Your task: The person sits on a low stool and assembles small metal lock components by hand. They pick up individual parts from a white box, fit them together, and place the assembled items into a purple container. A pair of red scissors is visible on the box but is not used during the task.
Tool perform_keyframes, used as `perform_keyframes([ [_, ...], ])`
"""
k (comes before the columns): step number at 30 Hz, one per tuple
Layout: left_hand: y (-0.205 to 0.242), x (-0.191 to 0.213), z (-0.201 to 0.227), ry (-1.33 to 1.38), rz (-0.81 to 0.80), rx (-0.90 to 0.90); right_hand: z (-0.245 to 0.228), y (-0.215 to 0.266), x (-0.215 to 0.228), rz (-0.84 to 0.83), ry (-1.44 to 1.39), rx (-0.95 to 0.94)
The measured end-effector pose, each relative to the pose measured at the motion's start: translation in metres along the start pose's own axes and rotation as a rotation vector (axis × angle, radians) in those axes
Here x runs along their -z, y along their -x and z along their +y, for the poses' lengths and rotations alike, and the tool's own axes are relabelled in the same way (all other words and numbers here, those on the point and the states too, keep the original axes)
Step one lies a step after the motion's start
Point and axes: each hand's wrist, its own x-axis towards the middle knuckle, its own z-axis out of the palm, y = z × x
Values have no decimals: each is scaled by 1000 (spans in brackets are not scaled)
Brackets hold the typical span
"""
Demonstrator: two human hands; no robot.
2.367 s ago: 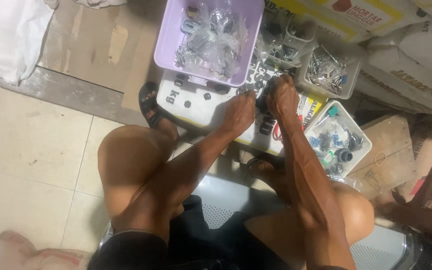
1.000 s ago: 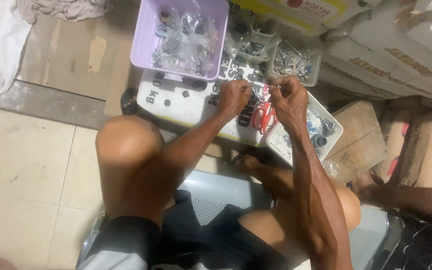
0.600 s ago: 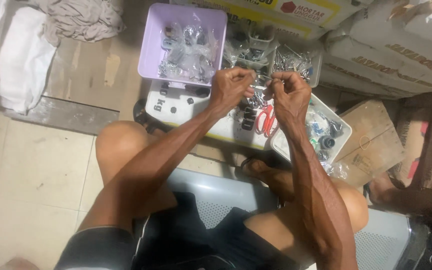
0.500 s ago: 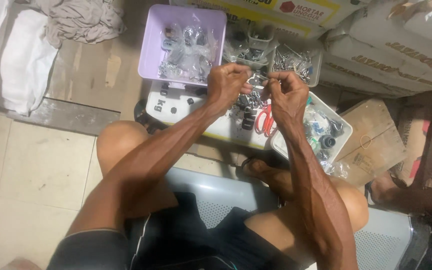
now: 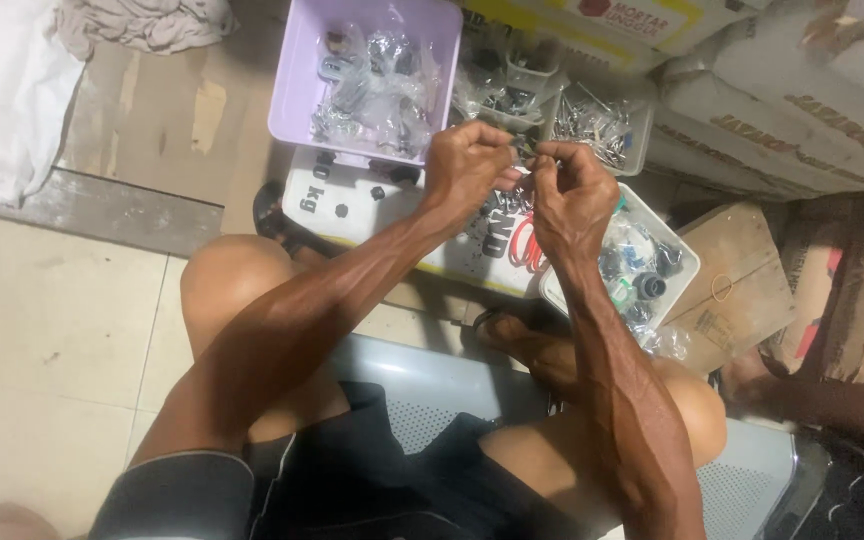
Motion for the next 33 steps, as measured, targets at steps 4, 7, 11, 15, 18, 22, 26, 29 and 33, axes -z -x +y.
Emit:
perform_keyframes([
  [4,-24,-11,-31,-317,80,-301,21,-2,-3,29,144,144],
  [7,-33,-14,-44,-554,90,-533,24,-2,-6,13,251,229],
  [11,-25,-16,-15,-456,27,-345,21,-7,-7,-39,144,146],
  [15,-46,-15,-21,-398,86,-320,0,-16,-3,-217,-108,-6],
  [18,-44,-16,-13,-353,64,-294,-5,-25,5,-238,-170,-179],
  [22,-38,-7,-2,-427,-54,-387,2,-30,0,-274,-296,-318],
  [26,-53,4,-23,-456,-184,-365,27,-31,-3,-303,-249,-360],
  [29,-57,9,-29,-691,-160,-290,22,-28,-16,-350,-110,-302],
  [33,-25,-2,18,-857,-181,42,109,-11,-35,-281,-38,-200],
])
